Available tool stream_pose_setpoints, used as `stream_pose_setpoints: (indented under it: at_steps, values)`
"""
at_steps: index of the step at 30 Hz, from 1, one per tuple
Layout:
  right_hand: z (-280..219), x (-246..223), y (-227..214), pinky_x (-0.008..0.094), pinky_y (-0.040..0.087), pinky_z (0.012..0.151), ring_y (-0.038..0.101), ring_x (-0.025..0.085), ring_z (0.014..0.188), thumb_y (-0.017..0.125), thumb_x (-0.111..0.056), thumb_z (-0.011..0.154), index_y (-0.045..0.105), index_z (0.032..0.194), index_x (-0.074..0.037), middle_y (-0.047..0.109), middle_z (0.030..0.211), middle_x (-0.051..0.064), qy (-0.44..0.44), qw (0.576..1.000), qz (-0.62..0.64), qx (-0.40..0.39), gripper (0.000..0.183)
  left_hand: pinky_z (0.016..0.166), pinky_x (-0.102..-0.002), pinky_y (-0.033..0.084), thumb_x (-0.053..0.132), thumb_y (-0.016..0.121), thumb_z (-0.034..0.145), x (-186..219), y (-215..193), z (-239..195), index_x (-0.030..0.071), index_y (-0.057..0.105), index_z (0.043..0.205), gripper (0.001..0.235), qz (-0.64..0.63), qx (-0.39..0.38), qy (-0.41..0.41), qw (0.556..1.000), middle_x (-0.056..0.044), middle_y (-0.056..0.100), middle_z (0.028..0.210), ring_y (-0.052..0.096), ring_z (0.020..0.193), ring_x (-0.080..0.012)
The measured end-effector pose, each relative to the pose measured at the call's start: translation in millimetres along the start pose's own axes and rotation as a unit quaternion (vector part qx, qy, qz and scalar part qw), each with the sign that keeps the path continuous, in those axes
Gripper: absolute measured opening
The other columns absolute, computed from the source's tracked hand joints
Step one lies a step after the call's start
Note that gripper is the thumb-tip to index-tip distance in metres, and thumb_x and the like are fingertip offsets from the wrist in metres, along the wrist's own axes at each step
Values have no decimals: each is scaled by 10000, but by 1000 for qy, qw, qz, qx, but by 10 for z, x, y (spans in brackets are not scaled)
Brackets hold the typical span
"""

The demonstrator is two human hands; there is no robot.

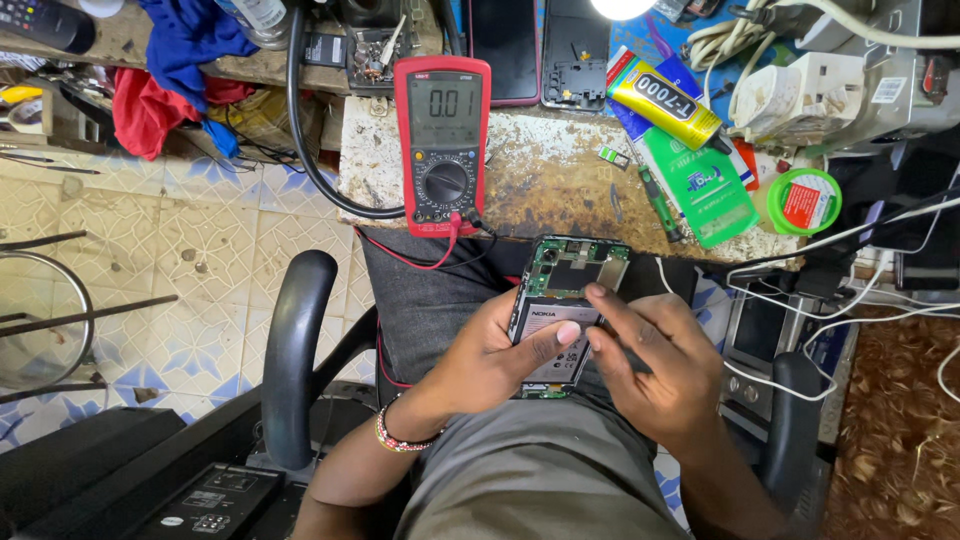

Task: The person uses a multimeter to test the electrical connections on a disassembled mobile phone resting on their lap. They then use a screwdriver to probe the internal components of the phone's motherboard while continuing to monitor the multimeter readings.

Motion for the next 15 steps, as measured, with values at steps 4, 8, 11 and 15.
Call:
stream_pose_setpoints:
  at_steps: [4, 8, 11, 15]
  values:
    - [40, -36, -9, 321, 530, 750, 614, 215, 796, 668, -76, 991, 713, 1212, -6, 650, 950, 120, 20, 1000, 21, 0, 237, 941, -257, 489, 273, 595, 1054, 63, 13, -6, 59, 616, 1293, 322, 19, -10, 9, 1000, 48, 632, 1143, 545, 1038, -54]
    - [87, 8, 7, 304, 482, 767, 546, 176, 725, 690, -51, 966, 679, 1153, -43, 528, 777, 41, 95, 993, 74, -14, 187, 780, -237, 443, 334, 580, 1039, 102, 24, -6, 88, 617, 1176, 284, 96, 0, -1, 995, 64, 565, 979, 481, 875, -56]
    - [81, 111, 45, 339, 515, 733, 589, 217, 674, 724, -42, 927, 696, 1080, -27, 534, 721, 49, 92, 991, 99, 9, 156, 679, -290, 476, 232, 611, 1014, 320, 69, 64, 65, 648, 1065, 179, 131, 25, 34, 991, -38, 596, 822, 494, 821, -88]
    - [80, 178, 46, 391, 550, 686, 629, 259, 629, 755, -27, 899, 703, 1006, -5, 546, 675, 73, 88, 988, 123, 16, 121, 647, -312, 516, 94, 654, 991, 56, -3, 21, 36, 679, 971, 66, 100, 53, 49, 992, -113, 678, 727, 550, 833, -102]
Point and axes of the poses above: each hand's wrist, its own z-axis towards the middle knuckle, its own y-axis out of the palm, x = y × z, the point moved 5 cm from there along z, towards the middle knuckle
